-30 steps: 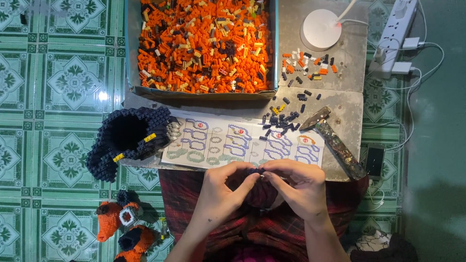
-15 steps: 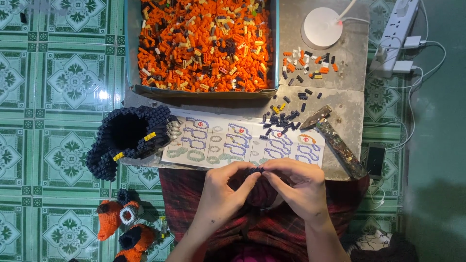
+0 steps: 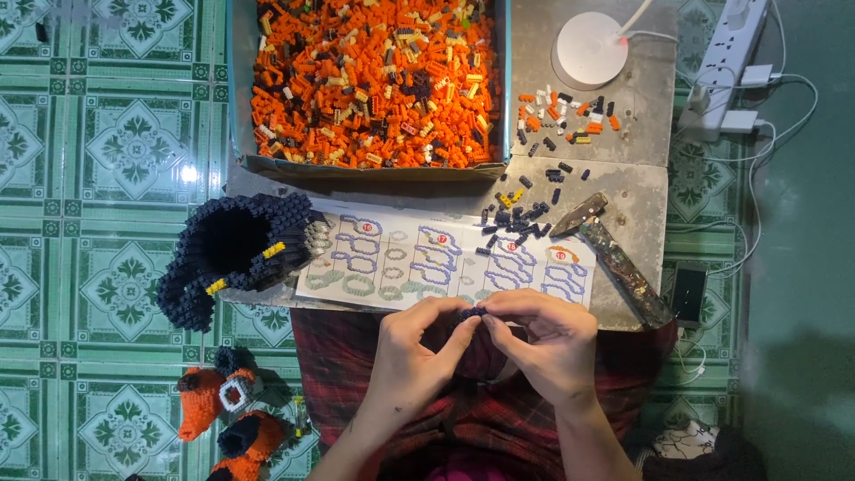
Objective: The person assembles a small toy figure using dark blue and yellow plastic bricks while seated on the floor. They follow a printed instruction sheet, pick individual bricks from a pile, and attach them to a partially built structure.
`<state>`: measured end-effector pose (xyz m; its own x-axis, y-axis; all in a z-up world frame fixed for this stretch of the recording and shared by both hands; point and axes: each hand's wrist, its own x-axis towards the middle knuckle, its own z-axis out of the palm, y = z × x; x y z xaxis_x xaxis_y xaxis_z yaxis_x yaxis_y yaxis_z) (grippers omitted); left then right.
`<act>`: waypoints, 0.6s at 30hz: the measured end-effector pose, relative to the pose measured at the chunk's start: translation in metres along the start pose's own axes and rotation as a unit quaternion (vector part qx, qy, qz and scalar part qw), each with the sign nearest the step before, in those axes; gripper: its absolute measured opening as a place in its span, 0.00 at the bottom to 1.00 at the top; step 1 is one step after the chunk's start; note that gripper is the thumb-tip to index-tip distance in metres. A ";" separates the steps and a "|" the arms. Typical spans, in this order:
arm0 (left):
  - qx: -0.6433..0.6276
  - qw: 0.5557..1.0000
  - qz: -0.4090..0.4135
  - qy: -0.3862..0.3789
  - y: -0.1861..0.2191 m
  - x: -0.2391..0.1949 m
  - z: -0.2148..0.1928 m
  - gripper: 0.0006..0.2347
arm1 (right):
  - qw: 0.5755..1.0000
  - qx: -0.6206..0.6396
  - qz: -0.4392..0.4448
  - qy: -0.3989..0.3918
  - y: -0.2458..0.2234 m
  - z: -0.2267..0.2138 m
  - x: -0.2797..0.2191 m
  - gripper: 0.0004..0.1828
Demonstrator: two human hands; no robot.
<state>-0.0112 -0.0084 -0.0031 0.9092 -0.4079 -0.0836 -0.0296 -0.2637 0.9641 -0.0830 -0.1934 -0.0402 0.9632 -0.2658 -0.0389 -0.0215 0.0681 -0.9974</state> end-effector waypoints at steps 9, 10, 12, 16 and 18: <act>-0.013 0.999 0.037 -0.001 -0.003 -0.002 0.001 0.09 | 0.994 -0.096 -0.057 0.022 -0.005 0.007 -0.002 0.13; -0.017 0.999 0.040 0.002 -0.004 -0.002 0.001 0.09 | 0.993 -0.097 -0.058 0.019 -0.006 0.007 -0.001 0.13; -0.021 0.999 0.043 0.004 -0.004 -0.002 0.001 0.09 | 0.993 -0.098 -0.059 0.016 -0.006 0.006 0.001 0.13; -0.009 0.999 0.036 -0.012 0.000 0.001 -0.002 0.10 | 0.997 -0.062 -0.040 -0.015 0.000 -0.004 0.004 0.11; -0.007 0.999 0.033 -0.017 -0.001 0.003 -0.002 0.10 | 0.999 -0.042 -0.021 -0.028 0.005 -0.009 0.004 0.11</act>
<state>-0.0078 -0.0072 -0.0038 0.8907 -0.4536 -0.0288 -0.0821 -0.2231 0.9713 -0.0817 -0.2026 -0.0460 0.9770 -0.2130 0.0033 -0.0016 -0.0227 -0.9997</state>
